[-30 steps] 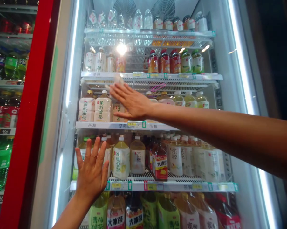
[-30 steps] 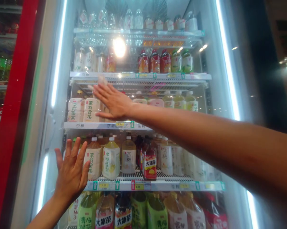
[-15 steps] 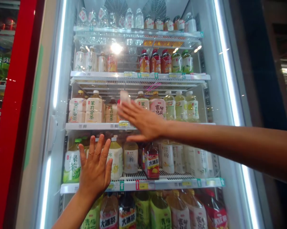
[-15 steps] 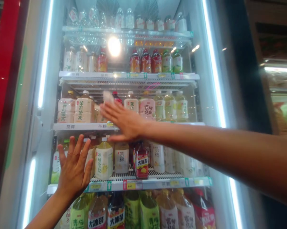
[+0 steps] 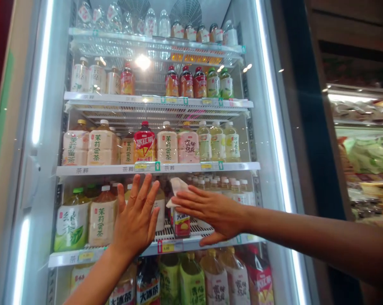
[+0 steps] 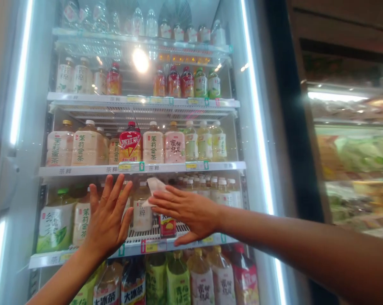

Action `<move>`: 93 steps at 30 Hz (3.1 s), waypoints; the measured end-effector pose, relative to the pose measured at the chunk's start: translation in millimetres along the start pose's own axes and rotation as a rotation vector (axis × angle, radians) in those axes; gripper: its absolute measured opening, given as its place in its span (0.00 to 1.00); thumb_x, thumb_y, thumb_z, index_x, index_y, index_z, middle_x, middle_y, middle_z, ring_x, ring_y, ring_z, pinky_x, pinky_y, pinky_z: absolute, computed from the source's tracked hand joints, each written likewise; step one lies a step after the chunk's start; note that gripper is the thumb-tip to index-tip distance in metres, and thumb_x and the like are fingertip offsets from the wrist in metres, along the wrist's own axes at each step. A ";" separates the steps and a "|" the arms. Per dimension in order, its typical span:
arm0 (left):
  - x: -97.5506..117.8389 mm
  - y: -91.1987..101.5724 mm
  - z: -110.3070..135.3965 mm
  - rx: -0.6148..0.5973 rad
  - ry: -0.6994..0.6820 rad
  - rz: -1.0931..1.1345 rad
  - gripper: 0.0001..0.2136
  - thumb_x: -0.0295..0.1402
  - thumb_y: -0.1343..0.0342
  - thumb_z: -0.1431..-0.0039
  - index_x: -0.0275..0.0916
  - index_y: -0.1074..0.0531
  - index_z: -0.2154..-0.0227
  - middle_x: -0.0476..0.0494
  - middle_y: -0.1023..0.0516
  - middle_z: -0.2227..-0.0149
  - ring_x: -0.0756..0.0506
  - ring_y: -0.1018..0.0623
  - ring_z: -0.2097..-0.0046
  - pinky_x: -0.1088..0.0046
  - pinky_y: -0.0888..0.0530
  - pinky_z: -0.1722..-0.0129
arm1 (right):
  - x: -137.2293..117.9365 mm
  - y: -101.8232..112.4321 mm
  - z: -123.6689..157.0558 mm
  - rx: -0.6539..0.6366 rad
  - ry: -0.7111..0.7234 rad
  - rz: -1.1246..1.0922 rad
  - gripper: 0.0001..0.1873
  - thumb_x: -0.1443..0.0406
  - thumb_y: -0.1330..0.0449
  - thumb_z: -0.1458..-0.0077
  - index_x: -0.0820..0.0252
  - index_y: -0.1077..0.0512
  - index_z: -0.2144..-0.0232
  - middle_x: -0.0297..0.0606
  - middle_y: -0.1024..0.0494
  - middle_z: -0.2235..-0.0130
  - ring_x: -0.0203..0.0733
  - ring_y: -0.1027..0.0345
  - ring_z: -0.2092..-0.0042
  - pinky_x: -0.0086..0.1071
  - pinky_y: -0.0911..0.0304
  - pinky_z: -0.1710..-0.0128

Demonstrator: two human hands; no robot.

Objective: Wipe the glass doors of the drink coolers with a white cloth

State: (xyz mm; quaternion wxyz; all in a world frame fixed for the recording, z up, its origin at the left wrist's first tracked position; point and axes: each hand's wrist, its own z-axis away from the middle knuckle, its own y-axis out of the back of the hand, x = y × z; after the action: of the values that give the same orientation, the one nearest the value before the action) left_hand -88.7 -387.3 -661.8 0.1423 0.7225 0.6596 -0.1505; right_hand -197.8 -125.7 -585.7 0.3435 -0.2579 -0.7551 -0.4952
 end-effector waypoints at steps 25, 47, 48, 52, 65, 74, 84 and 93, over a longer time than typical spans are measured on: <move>55.8 -39.0 -31.9 -0.037 -0.082 0.029 0.31 0.32 0.51 0.32 0.35 0.51 0.29 0.38 0.51 0.26 0.39 0.56 0.25 0.49 0.64 0.26 | -15.3 -15.3 62.7 0.045 -0.185 -0.001 0.57 0.36 0.52 0.39 0.59 0.77 0.28 0.40 0.63 0.25 0.48 0.71 0.24 0.51 0.63 0.25; 76.0 -47.8 -42.8 -0.042 -0.120 0.043 0.31 0.32 0.51 0.32 0.36 0.53 0.29 0.39 0.51 0.26 0.40 0.56 0.25 0.51 0.64 0.26 | -18.3 -21.6 120.2 0.050 -0.282 0.004 0.58 0.36 0.49 0.41 0.59 0.71 0.27 0.41 0.60 0.25 0.49 0.69 0.24 0.50 0.63 0.25; 76.3 -47.9 -43.3 -0.041 -0.121 0.041 0.31 0.32 0.51 0.32 0.36 0.53 0.29 0.39 0.50 0.26 0.41 0.56 0.25 0.51 0.65 0.26 | -7.7 -17.4 122.1 0.101 -0.373 0.040 0.57 0.37 0.49 0.40 0.57 0.72 0.27 0.40 0.64 0.24 0.50 0.71 0.24 0.52 0.64 0.25; 75.3 -46.0 -44.4 -0.044 -0.113 0.036 0.31 0.32 0.51 0.32 0.36 0.53 0.29 0.40 0.51 0.26 0.41 0.56 0.25 0.51 0.65 0.26 | 25.3 -2.0 122.9 0.349 -0.784 0.188 0.53 0.40 0.52 0.36 0.54 0.81 0.28 0.40 0.78 0.25 0.57 0.80 0.25 0.65 0.67 0.27; 47.2 -23.9 -37.3 -0.065 -0.114 -0.015 0.29 0.33 0.51 0.32 0.33 0.48 0.30 0.35 0.47 0.27 0.40 0.55 0.25 0.50 0.65 0.27 | 23.7 2.7 68.3 0.319 -0.695 0.206 0.53 0.42 0.52 0.35 0.61 0.78 0.28 0.47 0.75 0.25 0.58 0.80 0.25 0.63 0.67 0.28; 0.1 1.4 -10.7 -0.102 -0.086 -0.060 0.31 0.34 0.52 0.31 0.36 0.52 0.29 0.37 0.49 0.27 0.40 0.55 0.25 0.50 0.64 0.26 | -4.6 -3.8 3.9 0.083 -0.098 0.080 0.53 0.39 0.49 0.37 0.66 0.64 0.27 0.46 0.55 0.25 0.48 0.68 0.24 0.50 0.63 0.25; -46.0 26.5 13.6 -0.077 -0.024 -0.097 0.32 0.33 0.51 0.32 0.38 0.54 0.28 0.38 0.52 0.26 0.40 0.55 0.25 0.49 0.64 0.27 | -18.0 -7.0 -62.2 -0.034 0.125 0.084 0.52 0.36 0.56 0.37 0.69 0.57 0.28 0.44 0.55 0.25 0.43 0.72 0.24 0.44 0.68 0.25; -73.8 54.1 34.9 -0.100 0.040 -0.119 0.34 0.31 0.50 0.32 0.39 0.57 0.28 0.38 0.54 0.26 0.41 0.58 0.24 0.48 0.66 0.27 | 1.2 1.0 -125.2 0.174 -0.133 0.082 0.56 0.34 0.55 0.40 0.71 0.59 0.28 0.53 0.58 0.25 0.52 0.74 0.24 0.54 0.70 0.26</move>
State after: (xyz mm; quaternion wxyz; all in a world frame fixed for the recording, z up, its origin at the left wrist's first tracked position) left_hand -42.2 -473.4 -663.4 0.1554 0.6768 0.7109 -0.1112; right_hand -164.9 -241.1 -549.9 0.3336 -0.2902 -0.8052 -0.3952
